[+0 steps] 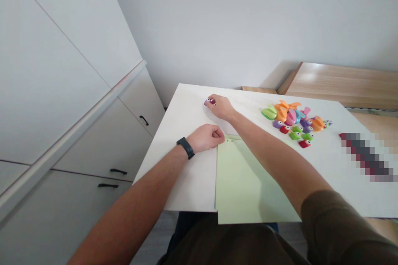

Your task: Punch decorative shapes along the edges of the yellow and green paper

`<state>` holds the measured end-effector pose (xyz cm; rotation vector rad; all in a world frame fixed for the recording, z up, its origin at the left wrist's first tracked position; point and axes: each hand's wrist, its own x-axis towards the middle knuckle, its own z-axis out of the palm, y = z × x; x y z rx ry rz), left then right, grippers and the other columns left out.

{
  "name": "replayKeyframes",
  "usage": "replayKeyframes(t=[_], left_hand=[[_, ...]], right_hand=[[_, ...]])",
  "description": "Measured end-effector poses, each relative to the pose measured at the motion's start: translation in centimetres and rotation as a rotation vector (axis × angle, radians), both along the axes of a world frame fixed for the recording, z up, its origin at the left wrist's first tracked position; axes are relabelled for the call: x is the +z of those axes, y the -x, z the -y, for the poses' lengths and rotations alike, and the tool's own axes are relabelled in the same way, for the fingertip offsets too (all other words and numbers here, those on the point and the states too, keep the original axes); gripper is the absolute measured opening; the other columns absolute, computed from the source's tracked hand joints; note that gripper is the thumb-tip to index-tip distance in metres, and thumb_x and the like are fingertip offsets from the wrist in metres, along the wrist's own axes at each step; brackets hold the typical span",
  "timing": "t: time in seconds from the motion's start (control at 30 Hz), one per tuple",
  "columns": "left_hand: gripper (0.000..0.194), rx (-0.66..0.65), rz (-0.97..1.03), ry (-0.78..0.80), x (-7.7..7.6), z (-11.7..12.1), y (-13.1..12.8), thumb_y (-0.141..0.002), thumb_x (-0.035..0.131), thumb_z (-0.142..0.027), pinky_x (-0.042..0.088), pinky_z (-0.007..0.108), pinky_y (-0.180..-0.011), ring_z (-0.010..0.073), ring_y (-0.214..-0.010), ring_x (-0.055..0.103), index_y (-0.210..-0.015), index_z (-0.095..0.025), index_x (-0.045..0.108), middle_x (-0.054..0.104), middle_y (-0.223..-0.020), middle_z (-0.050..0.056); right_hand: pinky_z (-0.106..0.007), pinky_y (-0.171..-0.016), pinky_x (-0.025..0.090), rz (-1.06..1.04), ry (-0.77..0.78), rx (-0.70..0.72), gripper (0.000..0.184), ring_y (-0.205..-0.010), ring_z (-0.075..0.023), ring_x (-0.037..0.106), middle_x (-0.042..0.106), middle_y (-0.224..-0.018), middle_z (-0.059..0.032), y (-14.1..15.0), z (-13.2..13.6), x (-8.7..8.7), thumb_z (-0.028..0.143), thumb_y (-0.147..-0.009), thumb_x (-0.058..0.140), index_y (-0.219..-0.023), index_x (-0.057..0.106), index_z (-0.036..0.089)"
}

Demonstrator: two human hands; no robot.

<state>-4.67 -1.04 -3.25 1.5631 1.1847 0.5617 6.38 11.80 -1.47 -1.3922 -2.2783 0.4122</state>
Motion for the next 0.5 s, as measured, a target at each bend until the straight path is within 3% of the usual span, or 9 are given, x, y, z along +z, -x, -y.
replayKeyframes(t=[0.13,0.3,0.5], left_hand=[[0.019,0.011,-0.020,-0.012,0.2,0.1,0.0,-0.078,0.068,-0.035,0.042,0.021,-0.046,0.0109,-0.054,0.057,-0.085,-0.018,0.065,0.065,-0.070,0.000],[0.020,0.002,-0.031,-0.029,0.8,0.3,0.0,-0.079,0.069,-0.037,0.042,0.022,-0.048,0.0113,-0.054,0.057,-0.087,-0.018,0.066,0.064,-0.066,-0.001],[0.019,0.029,-0.020,-0.072,0.7,0.4,-0.1,-0.080,0.069,-0.036,0.044,0.022,-0.051,0.0118,-0.058,0.060,-0.087,-0.018,0.068,0.067,-0.072,0.001]], right_hand=[[-0.030,-0.078,0.049,-0.219,0.086,0.046,0.028,-0.086,-0.0172,0.065,0.074,-0.099,-0.0036,-3.0,2.3,1.6,0.042,-0.092,0.056,-0.112,0.065,0.023],[-0.027,-0.070,0.052,-0.425,0.300,0.138,0.029,-0.081,-0.0143,0.066,0.070,-0.104,-0.0038,-8.2,6.7,3.1,0.035,-0.083,0.066,-0.108,0.061,0.021],[-0.028,-0.069,0.053,-0.441,0.454,0.110,0.045,-0.083,-0.0149,0.066,0.068,-0.110,-0.0063,-12.9,10.2,2.5,0.030,-0.080,0.071,-0.122,0.057,0.021]])
